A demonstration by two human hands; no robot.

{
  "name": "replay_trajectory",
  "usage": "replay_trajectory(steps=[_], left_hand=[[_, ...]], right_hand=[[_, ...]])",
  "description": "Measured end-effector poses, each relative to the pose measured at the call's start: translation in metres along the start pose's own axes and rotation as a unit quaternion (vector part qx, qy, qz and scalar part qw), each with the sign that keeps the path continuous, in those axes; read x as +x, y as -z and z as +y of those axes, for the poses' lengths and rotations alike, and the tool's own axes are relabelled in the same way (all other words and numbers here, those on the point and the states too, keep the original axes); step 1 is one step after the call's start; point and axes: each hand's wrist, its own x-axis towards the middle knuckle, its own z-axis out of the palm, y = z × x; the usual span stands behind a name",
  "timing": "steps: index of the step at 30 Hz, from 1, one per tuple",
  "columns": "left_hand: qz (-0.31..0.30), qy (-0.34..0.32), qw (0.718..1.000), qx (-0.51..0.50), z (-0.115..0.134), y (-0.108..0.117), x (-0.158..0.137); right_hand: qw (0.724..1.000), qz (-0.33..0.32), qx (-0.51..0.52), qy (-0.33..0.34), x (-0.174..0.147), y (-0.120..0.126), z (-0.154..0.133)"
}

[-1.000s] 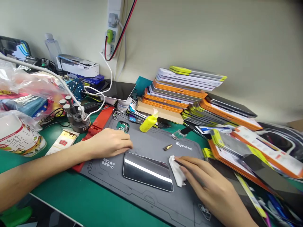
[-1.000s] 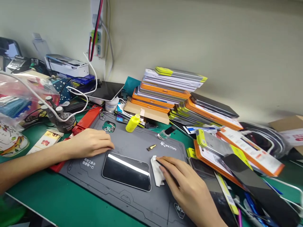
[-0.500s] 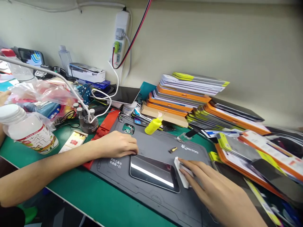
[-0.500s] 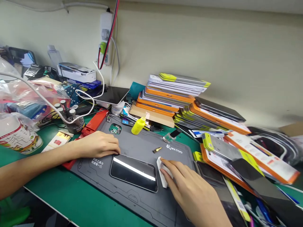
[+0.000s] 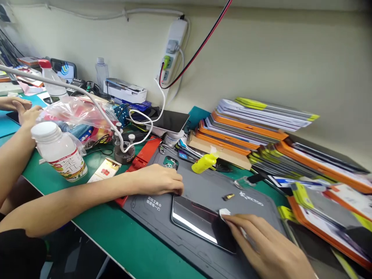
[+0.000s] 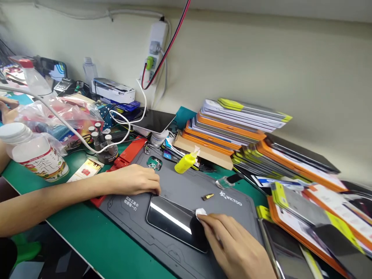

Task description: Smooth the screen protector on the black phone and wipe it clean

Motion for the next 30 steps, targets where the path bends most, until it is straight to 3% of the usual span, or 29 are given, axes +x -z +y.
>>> replay_trajectory(steps=[4,11,17,25,30], left_hand=[[0.004,0.004,1.000,0.000,-0.003,-0.001,0.000],[0.011,0.011,1.000,-0.016,-0.006,-0.003,0.002],[-0.008,0.025,1.000,-0.014,-0.006,0.000,0.001],[-0.033,0.188,0.982,-0.016,0.003,0.013,0.007],[-0.048,0.222,0.974,0.008,0.009,0.017,0.010]], right_hand=[[0.997,-0.009,0.057,-0.046,-0.002,0.002,-0.001],[0.998,-0.036,0.046,-0.033,-0.011,0.009,-0.002],[0.997,-0.023,0.076,-0.007,0.010,-0.008,-0.014],[0.988,-0.026,0.152,0.023,0.069,-0.031,-0.043],[0.989,-0.007,0.148,0.019,0.071,-0.034,-0.059]])
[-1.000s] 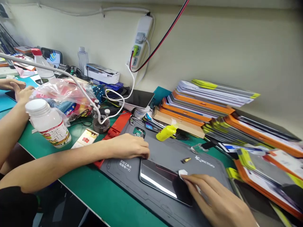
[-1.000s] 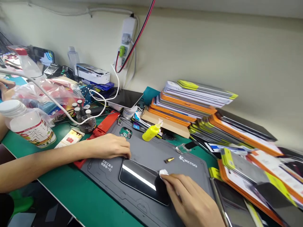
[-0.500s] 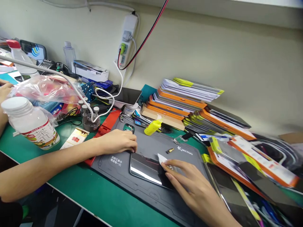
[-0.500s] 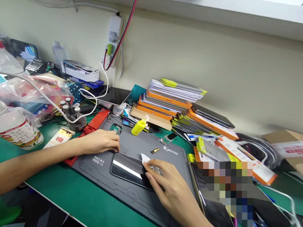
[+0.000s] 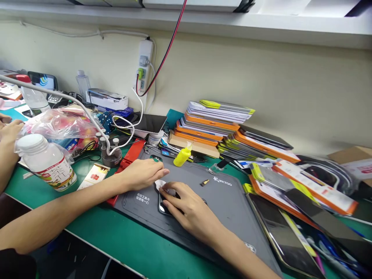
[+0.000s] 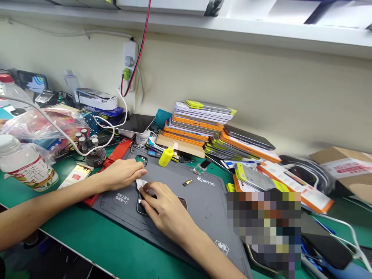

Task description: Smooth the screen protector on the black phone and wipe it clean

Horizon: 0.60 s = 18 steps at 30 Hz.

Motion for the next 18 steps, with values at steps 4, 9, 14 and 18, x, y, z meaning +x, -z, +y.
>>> replay_trajectory(steps=[4,9,14,18], left_hand=[[-0.017,-0.001,1.000,-0.003,0.002,0.001,0.000],[-0.030,0.000,1.000,0.002,0.003,0.002,0.001],[-0.038,0.013,0.999,0.002,0.002,0.006,0.001],[-0.034,0.019,0.999,-0.009,0.001,0.007,0.002]], right_hand=[[0.999,-0.015,-0.045,0.018,-0.013,0.004,-0.019],[0.996,-0.013,-0.091,0.017,-0.013,0.004,-0.028],[0.998,-0.019,-0.065,-0.006,0.006,-0.005,-0.016],[0.997,-0.009,-0.070,-0.020,0.001,-0.006,-0.026]])
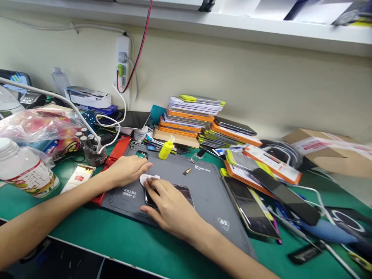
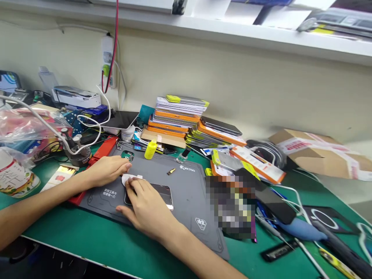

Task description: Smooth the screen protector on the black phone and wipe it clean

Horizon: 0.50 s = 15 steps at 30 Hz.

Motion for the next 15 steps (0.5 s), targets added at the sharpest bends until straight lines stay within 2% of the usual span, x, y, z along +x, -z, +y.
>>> replay_trajectory(steps=[5,9,11,15], left_hand=[[-0.002,-0.008,1.000,-0.015,-0.001,-0.001,0.003],[-0.012,-0.038,0.999,0.000,-0.004,-0.005,0.002],[-0.002,-0.082,0.997,-0.002,-0.007,-0.009,0.002],[0.061,-0.230,0.971,0.007,-0.013,-0.015,-0.001]], right_hand=[[0.999,-0.036,-0.037,0.002,-0.035,0.022,-0.019],[0.995,-0.044,-0.085,-0.030,-0.074,0.041,-0.004],[0.995,-0.027,-0.084,-0.044,-0.092,0.046,0.010],[0.997,-0.006,-0.062,-0.048,-0.113,0.048,0.027]])
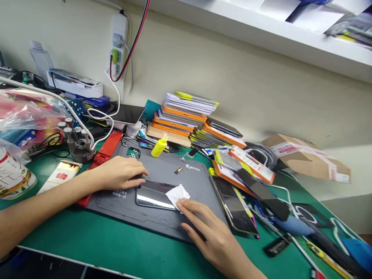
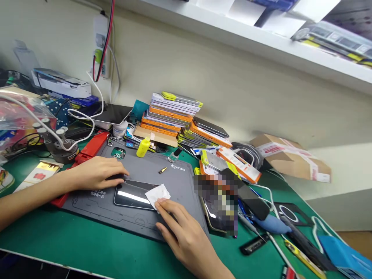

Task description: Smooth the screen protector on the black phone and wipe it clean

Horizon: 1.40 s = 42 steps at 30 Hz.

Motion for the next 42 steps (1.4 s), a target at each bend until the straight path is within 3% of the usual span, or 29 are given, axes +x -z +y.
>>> replay_trajectory(steps=[3,10,17,21,29,37,42], left_hand=[[0.011,-0.035,0.999,0.030,0.001,0.001,-0.001],[-0.068,0.030,0.997,0.012,0.009,0.007,0.003],[-0.045,0.004,0.999,0.025,0.007,0.001,0.001],[-0.042,-0.016,0.998,0.032,0.007,-0.001,0.001],[-0.024,-0.045,0.998,0.033,0.003,-0.004,0.003],[-0.020,-0.041,0.999,0.000,0.000,-0.007,0.003],[-0.027,-0.039,0.999,-0.023,-0.002,-0.006,0.002]], right_hand=[[1.000,0.002,0.006,-0.010,-0.001,-0.003,0.006],[1.000,0.002,0.015,-0.018,0.025,-0.010,0.025],[1.000,0.003,0.029,-0.005,0.046,-0.016,0.033],[0.998,-0.024,0.039,-0.035,0.041,-0.013,0.037],[0.997,-0.049,-0.052,0.010,0.018,0.001,0.029],[0.997,-0.063,-0.051,0.015,-0.009,0.014,0.000],[0.996,-0.059,-0.057,0.037,-0.006,0.016,0.006]])
